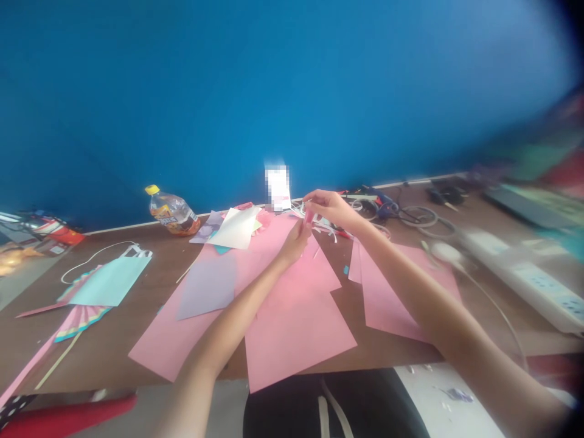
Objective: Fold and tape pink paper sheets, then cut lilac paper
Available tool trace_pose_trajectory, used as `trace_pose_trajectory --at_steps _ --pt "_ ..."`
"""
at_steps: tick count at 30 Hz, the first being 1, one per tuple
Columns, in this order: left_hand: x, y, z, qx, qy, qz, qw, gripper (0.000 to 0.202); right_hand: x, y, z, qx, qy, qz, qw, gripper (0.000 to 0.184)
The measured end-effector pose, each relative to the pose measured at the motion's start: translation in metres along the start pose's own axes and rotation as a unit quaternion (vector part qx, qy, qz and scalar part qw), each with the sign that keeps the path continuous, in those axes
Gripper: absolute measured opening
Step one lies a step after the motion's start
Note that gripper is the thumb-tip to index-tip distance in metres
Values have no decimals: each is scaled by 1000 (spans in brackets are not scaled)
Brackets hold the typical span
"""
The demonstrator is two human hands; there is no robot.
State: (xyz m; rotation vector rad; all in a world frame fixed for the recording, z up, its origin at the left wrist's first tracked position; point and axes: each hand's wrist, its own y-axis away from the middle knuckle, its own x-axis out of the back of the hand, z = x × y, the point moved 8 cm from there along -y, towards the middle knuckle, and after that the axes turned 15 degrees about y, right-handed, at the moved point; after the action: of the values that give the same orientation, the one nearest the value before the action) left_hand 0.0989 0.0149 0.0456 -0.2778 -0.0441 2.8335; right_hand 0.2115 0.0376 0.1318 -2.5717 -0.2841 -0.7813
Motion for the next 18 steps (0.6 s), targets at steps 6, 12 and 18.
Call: trace_pose_trajectory --at_steps 6,12,18 --pt "-5 -4 -6 41 146 -59 987 55 -5 2 -2 14 -25 -37 999 44" --pt "-13 -1 -6 105 208 -93 968 51 -12 2 7 21 -31 -50 998 38" --pt "-12 -2 -2 76 166 -124 975 42 -6 3 1 24 -69 -58 996 24"
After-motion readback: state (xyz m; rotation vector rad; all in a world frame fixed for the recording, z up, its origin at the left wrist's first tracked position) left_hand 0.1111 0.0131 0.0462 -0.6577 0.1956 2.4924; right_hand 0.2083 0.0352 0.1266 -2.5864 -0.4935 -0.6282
